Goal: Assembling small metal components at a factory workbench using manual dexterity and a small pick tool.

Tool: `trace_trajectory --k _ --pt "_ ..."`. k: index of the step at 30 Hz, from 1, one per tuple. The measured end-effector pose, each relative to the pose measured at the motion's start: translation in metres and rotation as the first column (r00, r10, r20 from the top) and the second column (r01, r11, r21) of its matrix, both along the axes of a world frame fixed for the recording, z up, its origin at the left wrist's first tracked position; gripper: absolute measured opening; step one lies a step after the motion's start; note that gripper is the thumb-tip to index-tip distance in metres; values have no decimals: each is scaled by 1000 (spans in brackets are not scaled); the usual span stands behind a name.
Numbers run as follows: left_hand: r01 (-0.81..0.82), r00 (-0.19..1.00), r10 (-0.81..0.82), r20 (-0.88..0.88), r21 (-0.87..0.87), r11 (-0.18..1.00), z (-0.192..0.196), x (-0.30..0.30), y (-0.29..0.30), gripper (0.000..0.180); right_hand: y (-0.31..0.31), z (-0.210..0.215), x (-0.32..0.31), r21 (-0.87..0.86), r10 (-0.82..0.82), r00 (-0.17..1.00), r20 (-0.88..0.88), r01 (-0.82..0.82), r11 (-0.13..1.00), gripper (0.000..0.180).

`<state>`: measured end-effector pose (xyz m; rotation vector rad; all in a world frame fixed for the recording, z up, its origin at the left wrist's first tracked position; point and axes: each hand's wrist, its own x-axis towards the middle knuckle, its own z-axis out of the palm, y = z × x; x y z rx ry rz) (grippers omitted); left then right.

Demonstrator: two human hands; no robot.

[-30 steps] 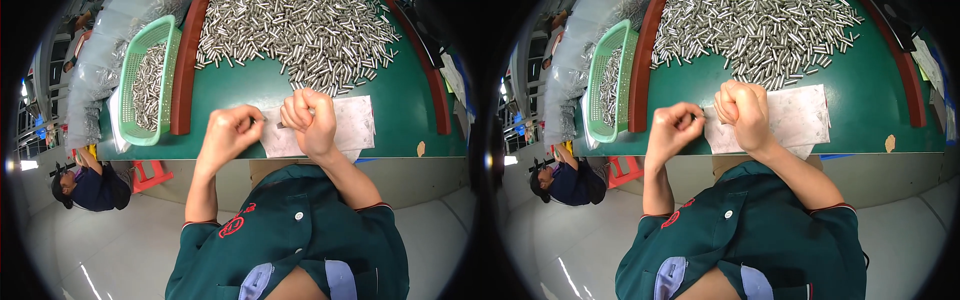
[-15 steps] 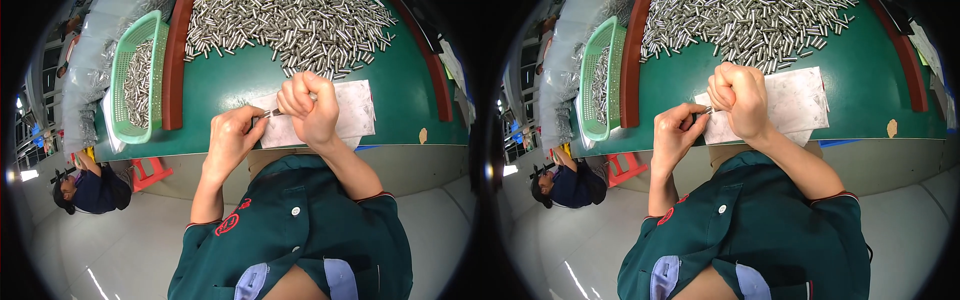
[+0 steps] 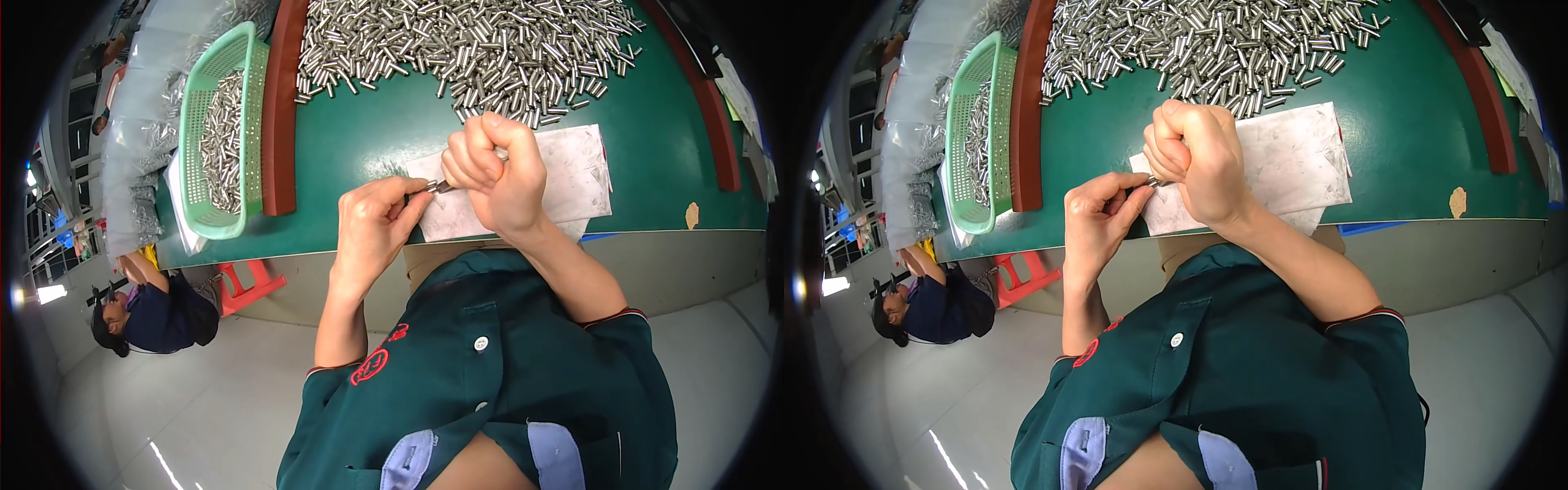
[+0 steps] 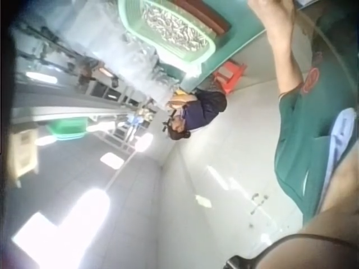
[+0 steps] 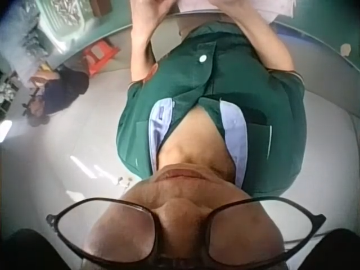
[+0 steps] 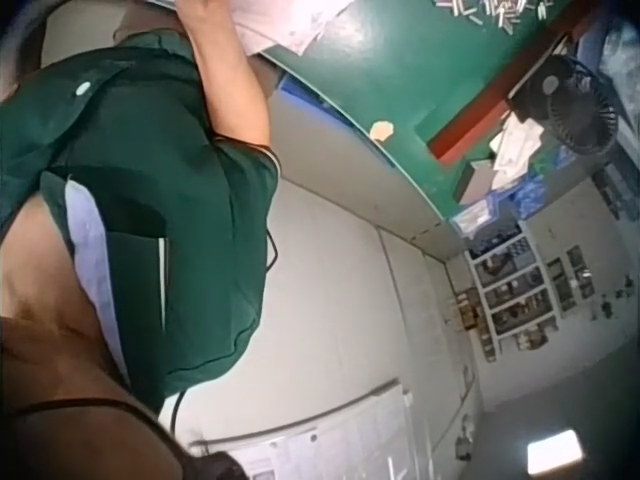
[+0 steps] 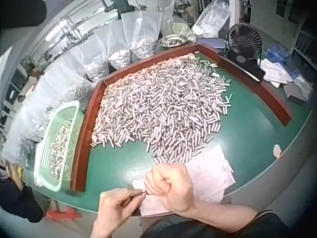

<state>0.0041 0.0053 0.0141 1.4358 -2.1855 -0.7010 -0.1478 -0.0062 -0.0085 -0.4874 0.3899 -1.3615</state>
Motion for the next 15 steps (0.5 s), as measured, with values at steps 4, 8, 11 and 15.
trace_trajectory --k 4,8,11,15 --pt "-4 1000 4 -13 8 1000 -1 0 0 12 0 0 0 -9 2 1000 -7 -2 1000 38" --pt "-19 998 21 -51 29 999 -3 0 0 11 -1 0 1 -13 0 1000 -25 0 1000 38" --pt "-41 996 46 -77 55 998 -4 2 0 10 0 1 3 -13 1 999 -45 -2 1000 39" --pt "-47 992 58 -108 98 994 -7 3 0 10 5 9 8 -51 -40 983 -178 32 998 39"
